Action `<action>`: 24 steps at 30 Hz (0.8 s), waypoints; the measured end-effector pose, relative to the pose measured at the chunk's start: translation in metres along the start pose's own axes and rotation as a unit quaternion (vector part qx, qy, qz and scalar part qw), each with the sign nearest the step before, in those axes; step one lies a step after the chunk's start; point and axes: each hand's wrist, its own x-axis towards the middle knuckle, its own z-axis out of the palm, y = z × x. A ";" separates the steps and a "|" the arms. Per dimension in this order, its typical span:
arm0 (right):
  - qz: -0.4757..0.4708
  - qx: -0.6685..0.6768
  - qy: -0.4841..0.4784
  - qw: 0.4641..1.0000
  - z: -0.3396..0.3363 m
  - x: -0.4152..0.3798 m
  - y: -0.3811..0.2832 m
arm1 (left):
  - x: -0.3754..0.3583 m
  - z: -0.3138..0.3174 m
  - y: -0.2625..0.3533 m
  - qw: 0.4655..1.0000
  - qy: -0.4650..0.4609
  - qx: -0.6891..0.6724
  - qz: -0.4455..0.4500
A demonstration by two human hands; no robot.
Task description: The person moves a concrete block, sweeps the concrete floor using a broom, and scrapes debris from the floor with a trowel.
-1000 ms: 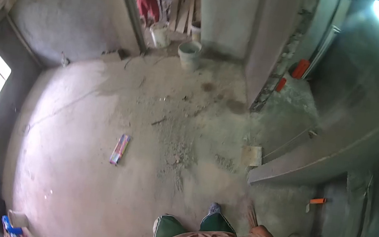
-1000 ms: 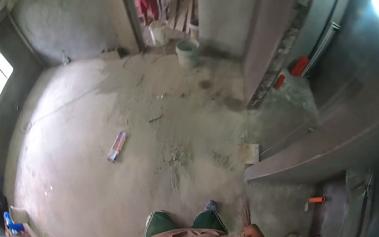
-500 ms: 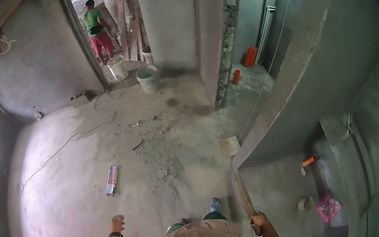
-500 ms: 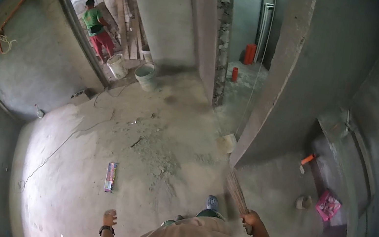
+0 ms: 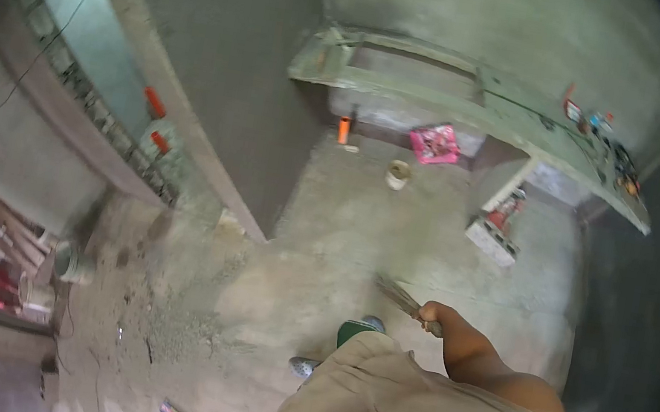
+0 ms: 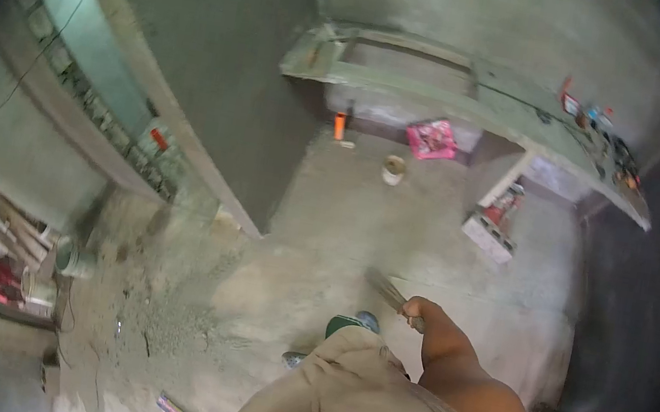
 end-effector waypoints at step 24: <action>0.136 0.271 0.046 0.952 0.097 -0.164 0.506 | 0.031 0.328 0.248 0.947 -0.133 0.249 0.151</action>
